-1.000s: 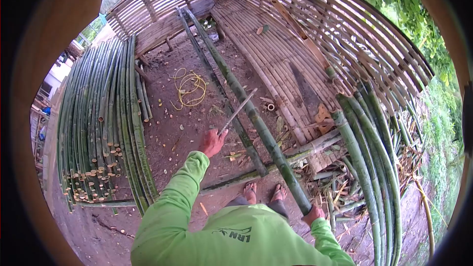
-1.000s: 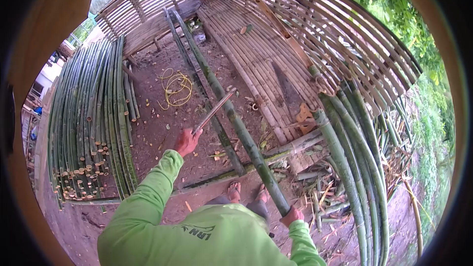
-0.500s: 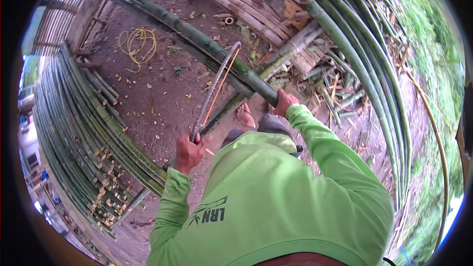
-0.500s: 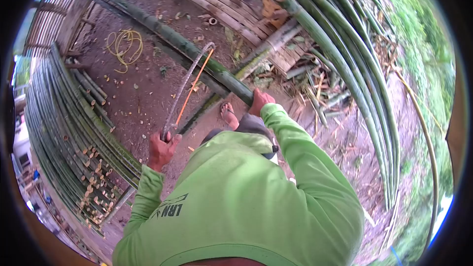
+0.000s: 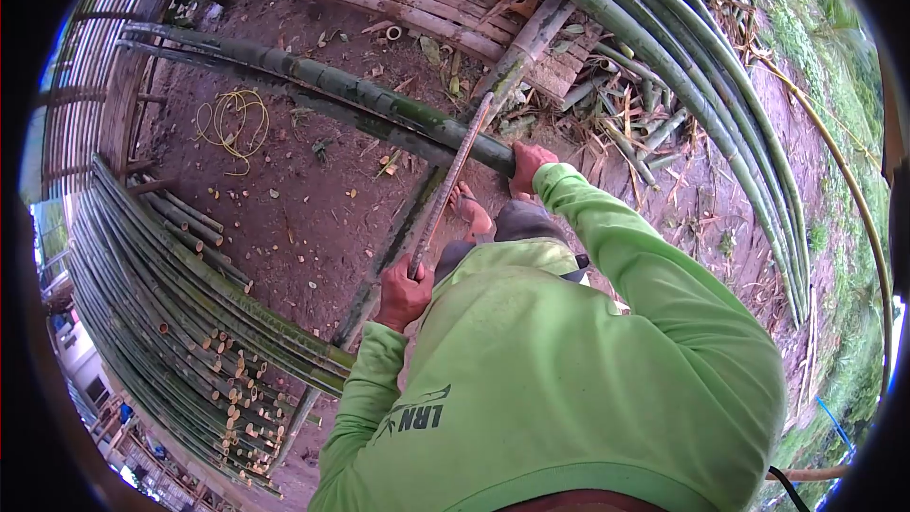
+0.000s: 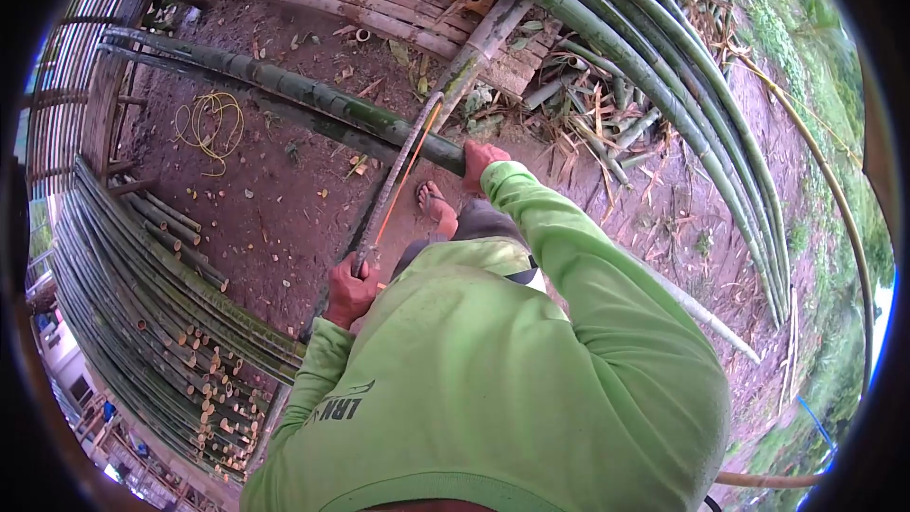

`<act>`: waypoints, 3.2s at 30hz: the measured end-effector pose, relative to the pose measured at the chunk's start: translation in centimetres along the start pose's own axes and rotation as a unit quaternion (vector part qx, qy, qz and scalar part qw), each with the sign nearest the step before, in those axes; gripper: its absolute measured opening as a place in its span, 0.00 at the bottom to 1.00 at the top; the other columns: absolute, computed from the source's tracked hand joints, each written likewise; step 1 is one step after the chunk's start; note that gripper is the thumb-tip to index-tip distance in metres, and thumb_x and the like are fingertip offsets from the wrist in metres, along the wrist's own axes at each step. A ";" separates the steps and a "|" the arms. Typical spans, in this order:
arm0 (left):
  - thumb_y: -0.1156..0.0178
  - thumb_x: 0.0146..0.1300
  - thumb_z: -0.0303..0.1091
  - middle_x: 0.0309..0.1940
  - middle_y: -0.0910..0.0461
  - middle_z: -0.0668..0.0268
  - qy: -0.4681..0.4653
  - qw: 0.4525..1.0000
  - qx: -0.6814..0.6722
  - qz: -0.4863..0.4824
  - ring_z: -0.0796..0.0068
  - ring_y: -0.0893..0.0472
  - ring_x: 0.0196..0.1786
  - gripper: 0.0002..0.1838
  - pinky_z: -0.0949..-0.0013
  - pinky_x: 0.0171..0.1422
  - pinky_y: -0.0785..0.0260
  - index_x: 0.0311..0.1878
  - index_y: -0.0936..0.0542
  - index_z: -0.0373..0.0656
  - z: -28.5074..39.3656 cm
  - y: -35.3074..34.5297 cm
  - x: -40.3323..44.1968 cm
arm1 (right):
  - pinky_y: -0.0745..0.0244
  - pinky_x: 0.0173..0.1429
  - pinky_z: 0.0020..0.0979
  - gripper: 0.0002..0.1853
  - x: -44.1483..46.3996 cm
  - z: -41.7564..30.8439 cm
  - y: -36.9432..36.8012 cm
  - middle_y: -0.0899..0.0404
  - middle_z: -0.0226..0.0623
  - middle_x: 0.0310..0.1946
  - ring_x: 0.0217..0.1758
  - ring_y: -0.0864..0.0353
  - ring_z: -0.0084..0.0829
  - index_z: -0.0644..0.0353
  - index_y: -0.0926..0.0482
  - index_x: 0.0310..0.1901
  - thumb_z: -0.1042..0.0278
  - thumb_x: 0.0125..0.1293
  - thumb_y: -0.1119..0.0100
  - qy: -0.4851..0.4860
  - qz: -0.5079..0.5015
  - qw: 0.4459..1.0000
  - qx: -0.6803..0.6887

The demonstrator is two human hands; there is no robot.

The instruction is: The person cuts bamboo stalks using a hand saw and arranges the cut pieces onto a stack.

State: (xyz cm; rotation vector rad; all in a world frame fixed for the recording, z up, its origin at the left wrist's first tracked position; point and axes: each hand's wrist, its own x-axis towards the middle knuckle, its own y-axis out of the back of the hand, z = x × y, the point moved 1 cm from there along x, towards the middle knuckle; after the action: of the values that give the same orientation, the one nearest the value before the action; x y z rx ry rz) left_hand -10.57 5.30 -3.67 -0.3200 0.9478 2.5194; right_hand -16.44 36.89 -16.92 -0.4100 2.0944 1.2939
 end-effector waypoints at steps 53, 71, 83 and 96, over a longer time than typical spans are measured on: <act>0.42 0.54 0.29 0.14 0.33 0.62 -0.056 0.996 0.019 -0.068 0.64 0.32 0.17 0.07 0.60 0.25 0.37 0.25 0.29 0.39 2.1 -2.2 1.2 | 0.22 0.52 0.41 0.19 -5.3 2.5 -1.6 0.17 0.47 0.38 0.45 0.17 0.46 0.55 0.18 0.39 0.60 0.42 0.33 -0.071 0.018 0.997 0.018; 0.45 0.53 0.27 0.19 0.27 0.46 0.002 0.991 0.119 -0.063 0.41 0.23 0.26 0.05 0.50 0.31 0.33 0.27 0.27 0.35 8.0 -5.5 -2.0 | 0.21 0.50 0.40 0.17 -7.5 5.4 -1.9 0.16 0.48 0.37 0.44 0.15 0.44 0.57 0.16 0.40 0.65 0.45 0.37 -0.051 0.007 0.996 0.071; 0.46 0.54 0.26 0.20 0.25 0.47 0.070 0.974 0.187 -0.108 0.42 0.22 0.27 0.04 0.51 0.33 0.32 0.29 0.26 0.35 12.4 -2.0 -3.9 | 0.22 0.54 0.41 0.17 -7.6 5.4 -1.7 0.17 0.51 0.40 0.47 0.16 0.46 0.58 0.17 0.43 0.63 0.50 0.40 -0.019 -0.034 0.997 0.072; 0.44 0.52 0.27 0.22 0.25 0.43 0.010 0.982 0.147 -0.114 0.41 0.23 0.29 0.06 0.49 0.34 0.32 0.28 0.25 0.34 9.8 -8.5 7.2 | 0.23 0.54 0.45 0.20 -10.1 4.3 0.8 0.17 0.50 0.42 0.47 0.17 0.49 0.55 0.20 0.47 0.62 0.50 0.40 -0.054 -0.063 0.992 0.100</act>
State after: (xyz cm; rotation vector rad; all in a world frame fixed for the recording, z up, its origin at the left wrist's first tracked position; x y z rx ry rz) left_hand -13.59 19.89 -3.84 -0.3391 1.2002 2.1373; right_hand -7.81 40.40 -11.14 -0.3682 2.0478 1.0018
